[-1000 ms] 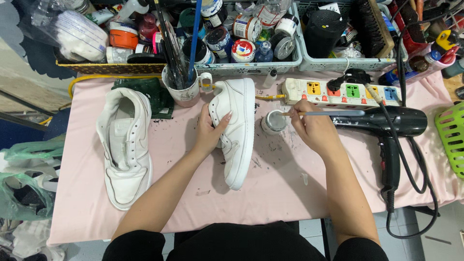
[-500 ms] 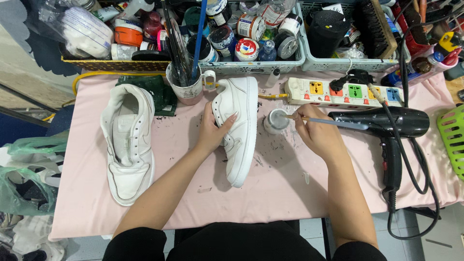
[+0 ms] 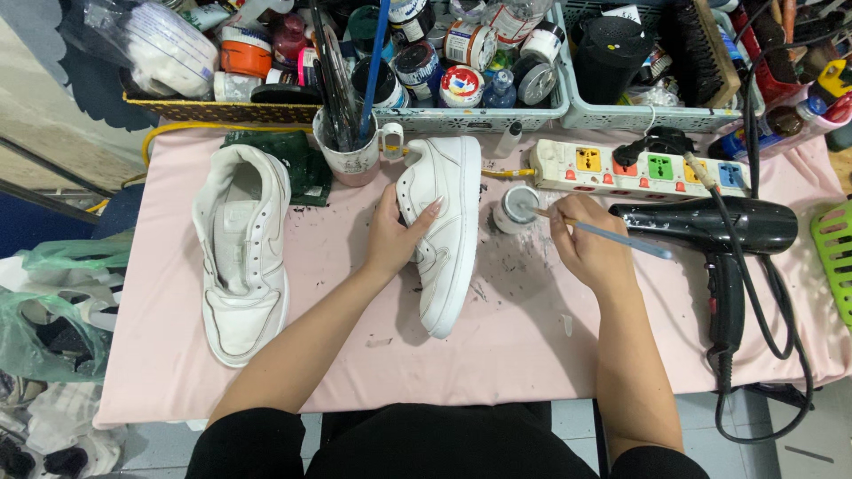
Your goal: The person paints the side of a white shoe using a small brush and white paint, then dries it with a hairdryer before continuing to paint other areas of the shoe.
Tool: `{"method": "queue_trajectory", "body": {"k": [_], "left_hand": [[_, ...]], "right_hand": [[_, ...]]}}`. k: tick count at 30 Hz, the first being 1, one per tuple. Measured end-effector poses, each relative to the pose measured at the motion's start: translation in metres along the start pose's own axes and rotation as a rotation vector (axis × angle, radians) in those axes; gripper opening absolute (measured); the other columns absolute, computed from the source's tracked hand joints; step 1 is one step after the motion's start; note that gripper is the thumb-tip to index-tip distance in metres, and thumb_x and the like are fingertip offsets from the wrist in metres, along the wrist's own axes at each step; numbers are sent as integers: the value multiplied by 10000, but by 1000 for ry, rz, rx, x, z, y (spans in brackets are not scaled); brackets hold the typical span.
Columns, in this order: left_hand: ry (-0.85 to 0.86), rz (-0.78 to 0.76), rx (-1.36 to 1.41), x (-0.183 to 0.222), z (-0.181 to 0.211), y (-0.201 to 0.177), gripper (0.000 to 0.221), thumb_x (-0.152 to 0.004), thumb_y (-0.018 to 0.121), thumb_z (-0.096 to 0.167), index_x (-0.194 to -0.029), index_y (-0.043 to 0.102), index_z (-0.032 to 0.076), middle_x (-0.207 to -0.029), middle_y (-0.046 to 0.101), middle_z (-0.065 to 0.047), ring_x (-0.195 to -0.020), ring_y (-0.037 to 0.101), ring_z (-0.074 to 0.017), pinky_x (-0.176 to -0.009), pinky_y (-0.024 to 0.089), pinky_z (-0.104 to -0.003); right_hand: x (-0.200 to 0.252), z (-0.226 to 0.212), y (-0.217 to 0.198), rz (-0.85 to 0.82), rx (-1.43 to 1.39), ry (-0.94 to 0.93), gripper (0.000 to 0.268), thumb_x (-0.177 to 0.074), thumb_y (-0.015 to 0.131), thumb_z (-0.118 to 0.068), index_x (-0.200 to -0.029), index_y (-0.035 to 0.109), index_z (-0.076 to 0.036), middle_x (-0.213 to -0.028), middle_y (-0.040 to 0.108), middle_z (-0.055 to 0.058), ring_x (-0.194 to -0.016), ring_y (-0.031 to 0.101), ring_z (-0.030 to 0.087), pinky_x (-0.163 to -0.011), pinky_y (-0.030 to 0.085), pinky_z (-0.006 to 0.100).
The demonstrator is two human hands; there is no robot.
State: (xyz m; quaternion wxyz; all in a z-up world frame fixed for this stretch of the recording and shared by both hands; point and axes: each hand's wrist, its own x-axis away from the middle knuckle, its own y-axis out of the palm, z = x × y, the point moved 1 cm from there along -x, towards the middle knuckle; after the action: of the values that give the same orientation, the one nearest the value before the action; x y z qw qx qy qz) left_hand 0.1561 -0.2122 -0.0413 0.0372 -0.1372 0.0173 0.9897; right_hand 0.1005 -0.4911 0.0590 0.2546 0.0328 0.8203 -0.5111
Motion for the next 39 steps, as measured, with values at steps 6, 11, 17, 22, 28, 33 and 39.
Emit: {"method": "queue_trajectory", "body": {"k": [6,11,17,22,28,33,39], "left_hand": [[-2,-6,80,1,5,0,465,-953,741,194,-1299,513,-17,-1191,688,-114,-1066,675,-138,-916,560,-287],[11,30,-120,2,15,-2,456,-953,763,216,-1294,569,-16,-1171,731,-144,-1050,709,-179,-921,571,-311],[42,55,-411,7,30,1,806,-922,775,271,-1509,307,-23,-1272,666,-201,-1189,606,-296,-1075,386,-452],[70,-69,-328,20,23,5,980,-928,749,431,-1529,105,-1,-1388,582,-193,-1348,535,-326,-1167,230,-570],[145,-54,-541,34,10,-2,1088,-905,740,525,-1598,71,17,-1607,372,-262,-1528,281,-417,-1200,-98,-685],[174,-119,-595,37,8,-6,1211,-905,728,581,-1633,-50,6,-1644,316,-291,-1544,224,-449,-1206,-123,-661],[116,-127,-506,39,13,-4,1193,-924,697,589,-1630,-53,-15,-1579,419,-264,-1525,311,-393,-1235,-134,-633]], "right_hand": [[9,3,9,35,-65,63,71,-1008,611,-88,-993,633,-23,-856,677,145,-660,649,292,-592,501,393],[18,11,14,113,-142,26,87,-1052,577,-69,-1030,638,-12,-908,706,139,-756,688,271,-664,527,358],[22,22,19,130,-391,219,200,-1115,515,-101,-1052,645,37,-859,707,112,-712,686,178,-639,539,311],[23,28,25,139,-507,284,235,-1143,529,-138,-1091,661,50,-880,712,100,-770,713,140,-645,580,277],[22,41,27,130,-690,322,192,-1033,673,-69,-1077,564,83,-928,680,159,-774,680,149,-582,570,285],[26,49,13,192,-980,477,135,-1070,594,-50,-1119,660,56,-1050,735,109,-859,726,142,-666,638,299],[66,47,-15,284,-1069,452,101,-1084,687,46,-1167,646,87,-982,674,129,-802,640,133,-736,549,290]]}}
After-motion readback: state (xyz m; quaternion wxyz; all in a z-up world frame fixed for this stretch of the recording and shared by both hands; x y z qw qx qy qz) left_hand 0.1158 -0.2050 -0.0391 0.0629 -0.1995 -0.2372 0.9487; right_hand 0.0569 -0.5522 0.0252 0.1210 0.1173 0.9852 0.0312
